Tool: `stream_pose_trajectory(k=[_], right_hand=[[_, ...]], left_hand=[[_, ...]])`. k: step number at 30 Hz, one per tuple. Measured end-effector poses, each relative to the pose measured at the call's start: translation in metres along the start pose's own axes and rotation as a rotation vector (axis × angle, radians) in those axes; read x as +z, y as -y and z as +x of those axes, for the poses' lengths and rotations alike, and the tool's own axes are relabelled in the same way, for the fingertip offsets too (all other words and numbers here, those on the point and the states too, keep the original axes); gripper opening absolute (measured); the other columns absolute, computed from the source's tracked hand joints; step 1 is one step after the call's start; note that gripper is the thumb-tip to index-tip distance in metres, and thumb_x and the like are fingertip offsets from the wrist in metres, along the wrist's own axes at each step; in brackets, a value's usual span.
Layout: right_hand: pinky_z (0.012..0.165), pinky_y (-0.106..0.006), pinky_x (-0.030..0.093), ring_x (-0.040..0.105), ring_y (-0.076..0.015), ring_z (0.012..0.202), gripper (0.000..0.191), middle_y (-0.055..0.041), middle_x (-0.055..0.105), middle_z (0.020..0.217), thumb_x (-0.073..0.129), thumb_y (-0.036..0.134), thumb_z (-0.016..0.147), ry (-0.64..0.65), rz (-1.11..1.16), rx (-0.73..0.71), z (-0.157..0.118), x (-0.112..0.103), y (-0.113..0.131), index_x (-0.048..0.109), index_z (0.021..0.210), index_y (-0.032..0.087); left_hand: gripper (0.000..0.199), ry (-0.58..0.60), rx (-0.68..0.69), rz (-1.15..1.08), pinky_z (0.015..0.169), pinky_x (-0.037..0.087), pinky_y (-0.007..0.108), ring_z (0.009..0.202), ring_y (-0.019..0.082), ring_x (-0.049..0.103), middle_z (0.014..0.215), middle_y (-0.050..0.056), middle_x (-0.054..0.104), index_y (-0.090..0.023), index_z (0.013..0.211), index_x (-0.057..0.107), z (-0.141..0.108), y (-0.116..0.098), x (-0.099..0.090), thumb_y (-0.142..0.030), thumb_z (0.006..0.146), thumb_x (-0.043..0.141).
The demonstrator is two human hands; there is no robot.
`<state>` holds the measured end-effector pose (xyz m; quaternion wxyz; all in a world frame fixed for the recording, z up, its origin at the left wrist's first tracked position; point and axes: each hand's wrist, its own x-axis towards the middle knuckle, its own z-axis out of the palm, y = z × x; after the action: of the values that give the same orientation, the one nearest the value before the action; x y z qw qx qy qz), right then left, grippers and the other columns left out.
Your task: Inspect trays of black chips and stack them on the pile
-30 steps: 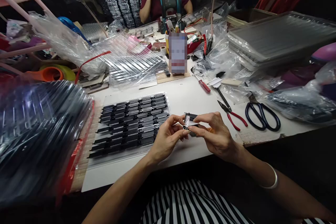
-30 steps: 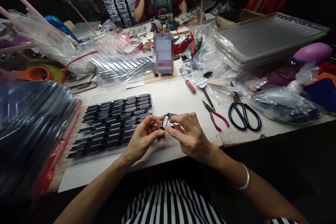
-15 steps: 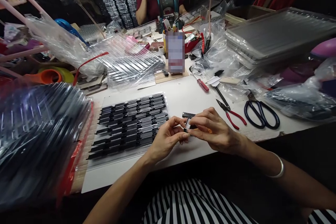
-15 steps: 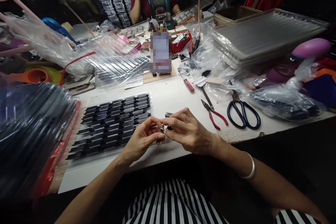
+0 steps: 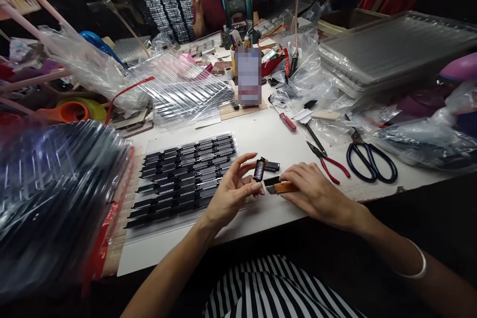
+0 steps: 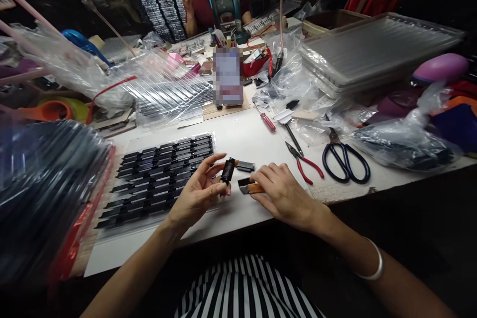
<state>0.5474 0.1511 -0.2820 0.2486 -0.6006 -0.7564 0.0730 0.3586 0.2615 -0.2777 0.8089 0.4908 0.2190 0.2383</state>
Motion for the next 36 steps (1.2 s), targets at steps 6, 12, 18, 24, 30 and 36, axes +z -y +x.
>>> stream_pose_trajectory(k=[6, 12, 18, 24, 30, 36], right_hand=[[0.077, -0.034, 0.038, 0.05, -0.0187, 0.086, 0.005, -0.0041, 0.056, 0.092, 0.051, 0.021, 0.09, 0.291, 0.131, 0.096, -0.018, -0.012, -0.018, 0.056, 0.09, 0.019], [0.073, -0.033, 0.034, 0.051, -0.0173, 0.078, 0.013, -0.0026, 0.056, 0.083, 0.048, 0.018, 0.091, 0.153, -0.026, 0.112, -0.015, -0.018, -0.038, 0.056, 0.081, 0.019], [0.069, -0.033, 0.032, 0.051, -0.0195, 0.073, 0.011, -0.0055, 0.058, 0.079, 0.055, 0.024, 0.088, -0.089, -0.272, 0.158, 0.002, 0.007, -0.005, 0.058, 0.084, 0.015], [0.068, -0.035, 0.03, 0.048, -0.0223, 0.075, 0.012, -0.0077, 0.058, 0.076, 0.055, 0.023, 0.087, -0.193, -0.451, 0.099, 0.018, 0.052, 0.022, 0.061, 0.081, 0.015], [0.07, -0.035, 0.031, 0.047, -0.0221, 0.079, 0.015, -0.0087, 0.059, 0.084, 0.055, 0.028, 0.088, -0.152, -0.351, 0.111, 0.018, 0.052, 0.024, 0.063, 0.088, 0.015], [0.07, -0.037, 0.033, 0.048, -0.0248, 0.081, 0.016, -0.0103, 0.061, 0.089, 0.058, 0.027, 0.085, -0.202, -0.323, 0.121, 0.025, 0.065, 0.033, 0.064, 0.097, 0.019]], left_hand=[[0.042, 0.024, -0.077, -0.163, 0.061, 0.043, 0.022, 0.064, 0.007, 0.055, 0.133, 0.015, 0.051, -0.021, 0.126, 0.054, 0.001, -0.007, 0.001, -0.025, 0.085, 0.06], [0.035, -0.023, -0.072, -0.138, 0.057, 0.043, 0.023, 0.059, 0.006, 0.053, 0.123, 0.013, 0.06, -0.021, 0.117, 0.062, 0.002, -0.005, 0.0, -0.022, 0.082, 0.062], [0.028, -0.137, -0.023, -0.068, 0.051, 0.041, 0.023, 0.054, 0.007, 0.054, 0.115, 0.011, 0.064, -0.021, 0.108, 0.064, 0.001, -0.005, 0.004, -0.028, 0.081, 0.063], [0.026, -0.238, -0.008, -0.027, 0.046, 0.04, 0.019, 0.051, 0.005, 0.05, 0.1, 0.009, 0.069, -0.017, 0.101, 0.065, 0.0, -0.007, 0.004, -0.028, 0.078, 0.068], [0.026, -0.25, 0.018, -0.067, 0.05, 0.043, 0.02, 0.053, 0.005, 0.052, 0.111, 0.01, 0.066, -0.018, 0.104, 0.063, 0.002, -0.006, 0.002, -0.029, 0.08, 0.066], [0.053, -0.177, 0.039, -0.057, 0.074, 0.049, 0.021, 0.074, 0.007, 0.059, 0.136, 0.007, 0.05, -0.025, 0.118, 0.059, 0.001, -0.006, 0.002, -0.013, 0.069, 0.075]])
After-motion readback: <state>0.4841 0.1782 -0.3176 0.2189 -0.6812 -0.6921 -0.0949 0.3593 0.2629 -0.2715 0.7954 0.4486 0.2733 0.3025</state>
